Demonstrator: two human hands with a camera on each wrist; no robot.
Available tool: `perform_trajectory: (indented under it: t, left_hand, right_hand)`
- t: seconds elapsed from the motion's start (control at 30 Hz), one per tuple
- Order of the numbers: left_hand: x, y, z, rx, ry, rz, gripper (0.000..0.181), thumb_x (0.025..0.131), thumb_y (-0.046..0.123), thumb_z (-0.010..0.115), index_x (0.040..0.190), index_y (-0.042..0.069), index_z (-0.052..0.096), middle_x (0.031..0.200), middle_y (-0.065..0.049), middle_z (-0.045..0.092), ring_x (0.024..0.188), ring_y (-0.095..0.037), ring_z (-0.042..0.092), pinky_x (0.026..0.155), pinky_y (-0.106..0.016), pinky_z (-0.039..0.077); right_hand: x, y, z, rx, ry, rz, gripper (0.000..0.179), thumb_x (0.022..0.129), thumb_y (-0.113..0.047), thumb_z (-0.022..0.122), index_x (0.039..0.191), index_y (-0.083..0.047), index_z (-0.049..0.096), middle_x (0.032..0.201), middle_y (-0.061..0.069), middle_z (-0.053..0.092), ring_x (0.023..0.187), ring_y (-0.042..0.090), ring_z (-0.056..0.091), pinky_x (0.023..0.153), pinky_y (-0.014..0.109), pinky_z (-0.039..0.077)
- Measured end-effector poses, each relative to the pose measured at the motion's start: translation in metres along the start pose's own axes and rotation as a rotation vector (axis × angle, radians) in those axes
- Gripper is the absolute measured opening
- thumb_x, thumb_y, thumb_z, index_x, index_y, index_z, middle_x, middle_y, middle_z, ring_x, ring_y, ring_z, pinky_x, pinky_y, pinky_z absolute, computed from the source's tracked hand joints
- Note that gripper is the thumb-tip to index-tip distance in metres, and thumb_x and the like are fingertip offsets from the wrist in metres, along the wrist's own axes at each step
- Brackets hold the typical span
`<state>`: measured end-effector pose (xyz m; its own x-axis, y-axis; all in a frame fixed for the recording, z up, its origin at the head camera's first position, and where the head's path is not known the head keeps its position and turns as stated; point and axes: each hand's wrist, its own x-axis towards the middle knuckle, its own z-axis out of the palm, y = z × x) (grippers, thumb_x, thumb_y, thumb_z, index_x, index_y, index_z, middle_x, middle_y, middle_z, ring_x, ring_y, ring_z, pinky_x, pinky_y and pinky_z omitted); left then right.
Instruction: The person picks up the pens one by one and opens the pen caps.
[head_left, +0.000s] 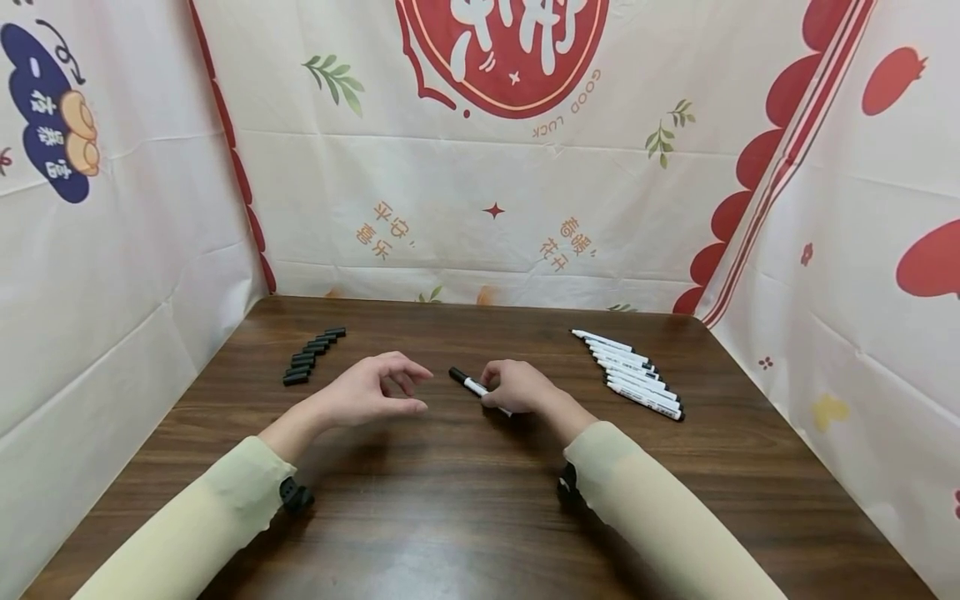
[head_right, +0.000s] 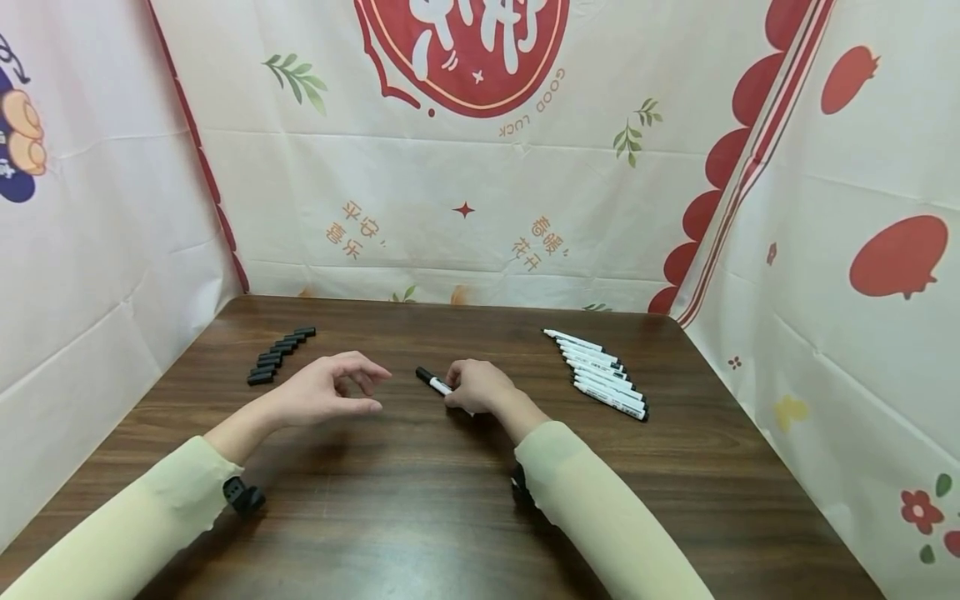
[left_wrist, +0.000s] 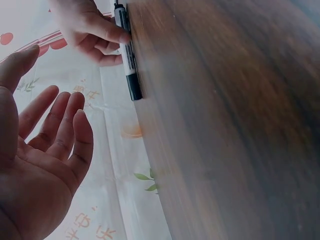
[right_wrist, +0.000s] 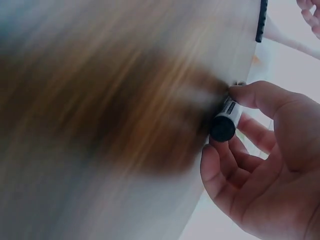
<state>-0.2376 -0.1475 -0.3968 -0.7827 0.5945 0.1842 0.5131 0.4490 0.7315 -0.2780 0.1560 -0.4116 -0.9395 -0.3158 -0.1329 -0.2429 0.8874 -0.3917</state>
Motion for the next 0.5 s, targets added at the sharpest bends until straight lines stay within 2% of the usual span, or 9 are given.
perform_trajectory:
  t: [0.17, 0.33, 0.43, 0.5]
  left_hand:
    - [0.004, 0.002, 0.003, -0.008, -0.007, 0.001, 0.043, 0.099, 0.034, 0.085, 0.138, 0.019, 0.074, 0.124, -0.002, 0.073, 0.11, -0.019, 0.073, 0.091, -0.031, 0.059]
    - [0.009, 0.002, 0.009, -0.019, -0.017, 0.013, 0.044, 0.099, 0.034, 0.085, 0.138, 0.018, 0.074, 0.125, -0.004, 0.073, 0.109, -0.017, 0.072, 0.09, -0.031, 0.06]
    - [0.013, 0.003, 0.013, -0.014, -0.024, 0.019, 0.044, 0.099, 0.034, 0.085, 0.138, 0.018, 0.074, 0.127, -0.008, 0.073, 0.109, -0.018, 0.072, 0.09, -0.03, 0.06]
    - [0.015, 0.005, 0.014, -0.011, -0.025, 0.019, 0.044, 0.098, 0.033, 0.086, 0.138, 0.018, 0.074, 0.128, -0.01, 0.073, 0.109, -0.02, 0.072, 0.09, -0.031, 0.06]
  right_hand:
    - [-0.011, 0.022, -0.006, 0.057, -0.022, -0.06, 0.019, 0.097, -0.018, 0.08, 0.115, -0.015, 0.076, 0.103, 0.001, 0.077, 0.085, 0.016, 0.065, 0.082, 0.036, 0.054]
    - [-0.022, 0.041, -0.009, 0.231, -0.032, -0.133, 0.016, 0.099, -0.017, 0.074, 0.114, -0.014, 0.078, 0.089, 0.001, 0.073, 0.075, 0.014, 0.065, 0.071, 0.032, 0.055]
    - [-0.03, 0.046, -0.012, 0.353, -0.039, -0.153, 0.015, 0.101, -0.016, 0.071, 0.114, -0.014, 0.078, 0.083, 0.003, 0.069, 0.068, 0.016, 0.063, 0.063, 0.03, 0.054]
    - [-0.036, 0.045, -0.015, 0.385, -0.018, -0.176, 0.016, 0.102, -0.017, 0.07, 0.115, -0.014, 0.079, 0.082, 0.003, 0.067, 0.068, 0.016, 0.06, 0.062, 0.03, 0.052]
